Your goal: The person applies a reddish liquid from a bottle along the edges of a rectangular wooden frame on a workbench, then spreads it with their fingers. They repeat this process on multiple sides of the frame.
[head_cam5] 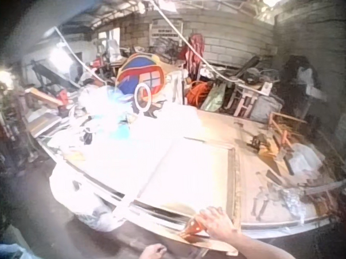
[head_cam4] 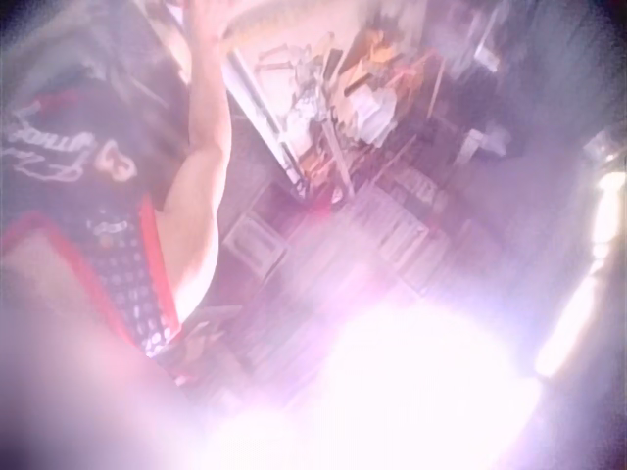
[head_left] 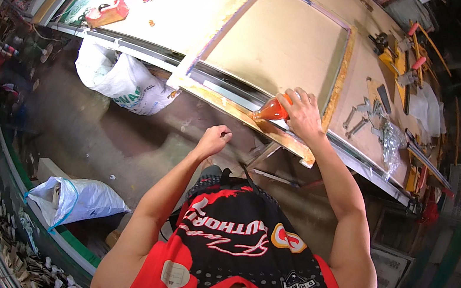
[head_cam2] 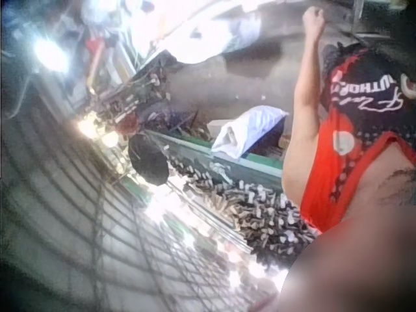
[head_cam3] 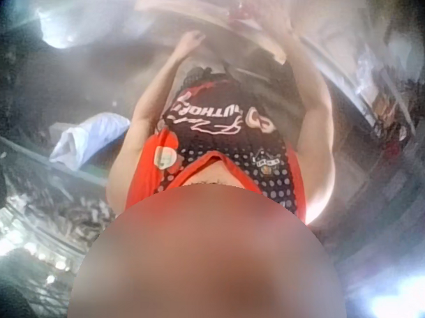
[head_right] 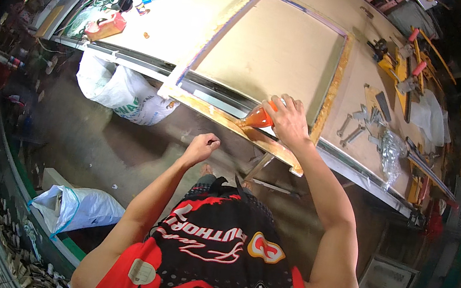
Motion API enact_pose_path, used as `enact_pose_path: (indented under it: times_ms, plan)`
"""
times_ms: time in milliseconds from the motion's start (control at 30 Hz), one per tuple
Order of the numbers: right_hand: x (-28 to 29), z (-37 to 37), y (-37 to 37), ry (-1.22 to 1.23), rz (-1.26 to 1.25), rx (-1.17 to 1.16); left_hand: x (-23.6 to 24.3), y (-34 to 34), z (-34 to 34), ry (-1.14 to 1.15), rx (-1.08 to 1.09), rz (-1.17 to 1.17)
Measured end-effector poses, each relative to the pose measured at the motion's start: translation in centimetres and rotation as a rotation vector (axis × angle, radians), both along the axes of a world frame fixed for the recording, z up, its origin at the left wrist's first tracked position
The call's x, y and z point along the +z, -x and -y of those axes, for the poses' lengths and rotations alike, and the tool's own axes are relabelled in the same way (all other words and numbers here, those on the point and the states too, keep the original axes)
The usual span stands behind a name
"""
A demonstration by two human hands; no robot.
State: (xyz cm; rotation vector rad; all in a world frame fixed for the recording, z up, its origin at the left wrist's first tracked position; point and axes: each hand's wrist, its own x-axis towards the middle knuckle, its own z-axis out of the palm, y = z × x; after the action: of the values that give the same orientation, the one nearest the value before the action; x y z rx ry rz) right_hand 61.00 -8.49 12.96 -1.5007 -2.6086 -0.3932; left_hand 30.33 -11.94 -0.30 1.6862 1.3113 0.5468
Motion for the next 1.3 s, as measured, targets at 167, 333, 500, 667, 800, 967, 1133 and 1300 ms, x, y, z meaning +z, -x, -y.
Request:
enact_pose_path:
  times_ms: [167, 333, 500, 667, 800, 967, 1133, 1300]
  plan:
    - [0.1, 3.3, -3.8, 0.039, -0.014, -0.078, -0.4, -3.4, 1.1, 0.047, -0.051, 0.013]
    - [-0.3, 6.1, -7.3, 0.015, -0.007, -0.149, -0.5, -6.8, 2.4, 0.038, -0.118, 0.036]
    - [-0.3, 9.1, -10.6, 0.039, -0.031, -0.203, -0.6, -10.1, 3.5, 0.069, -0.165, 0.05]
    - [-0.5, 12.2, -13.4, 0.077, -0.055, -0.285, -0.8, -13.2, 4.7, 0.096, -0.224, 0.023]
    - [-1.1, 14.5, -15.1, 0.117, -0.147, -0.366, -0.3, -15.5, 6.2, 0.131, -0.288, 0.027]
    - [-2.0, 17.5, -15.0, 0.109, -0.411, -0.485, 1.3, -18.2, 8.6, 0.261, -0.379, 0.092]
    - [-1.6, 19.7, -13.6, 0.194, -0.636, -0.567, 3.0, -20.8, 11.0, 0.285, -0.41, 0.186]
    - [-1.5, 21.5, -11.6, 0.31, -0.738, -0.667, 4.0, -22.9, 13.3, 0.331, -0.349, 0.343]
